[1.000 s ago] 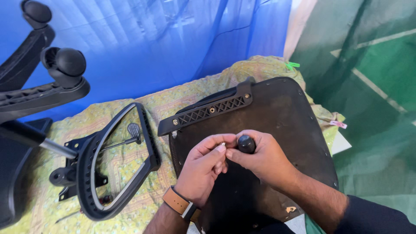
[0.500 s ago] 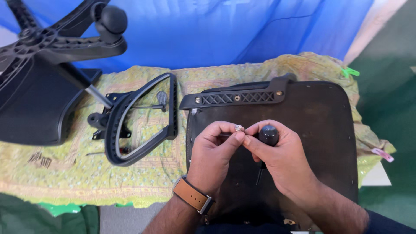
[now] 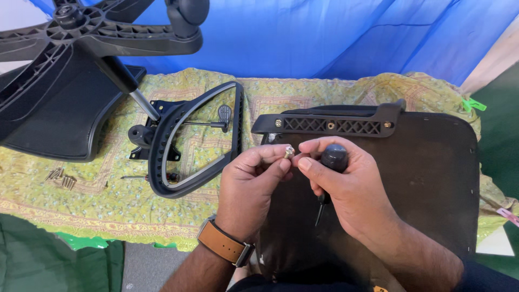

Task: The person uses a screwdriver to remove screws from a black plastic chair frame, detaches a metal support piece, and then reattaches it by inserting and tightening screws. The chair base and other parts remain on the floor nearby.

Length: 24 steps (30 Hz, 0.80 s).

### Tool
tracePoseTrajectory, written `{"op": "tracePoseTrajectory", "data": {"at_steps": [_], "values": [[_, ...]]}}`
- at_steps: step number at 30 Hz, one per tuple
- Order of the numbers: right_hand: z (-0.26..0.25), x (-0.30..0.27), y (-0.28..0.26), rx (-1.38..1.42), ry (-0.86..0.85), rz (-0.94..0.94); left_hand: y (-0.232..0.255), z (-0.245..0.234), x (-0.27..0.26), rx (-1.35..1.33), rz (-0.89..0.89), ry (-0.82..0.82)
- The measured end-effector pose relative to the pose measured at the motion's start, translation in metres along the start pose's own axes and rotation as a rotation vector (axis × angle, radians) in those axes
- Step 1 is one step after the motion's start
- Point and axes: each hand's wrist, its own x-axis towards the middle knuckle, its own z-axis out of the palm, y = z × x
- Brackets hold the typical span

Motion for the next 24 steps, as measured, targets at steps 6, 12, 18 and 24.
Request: {"op": "tracePoseTrajectory", "data": {"at_steps": [6,12,18,24], "values": [[0.041,0.010,0.009,-0.048,-0.029,0.049,0.017,-0.042,0.009,-0.061,-0.087,0.042],[0.089,0.027,0.028,-0.141,-0.095,0.178,0.015,-0.111,0.012,-0.079,-0.121,0.263],[0.153,0.053,0.074,-0.140,-0.183,0.351,0.016,-0.204,0.007,-0.136,-0.062,0.456],[0.212,0.076,0.115,-0.156,-0.319,0.401,0.020,-0.252,-0.001,-0.172,-0.149,0.583]]}}
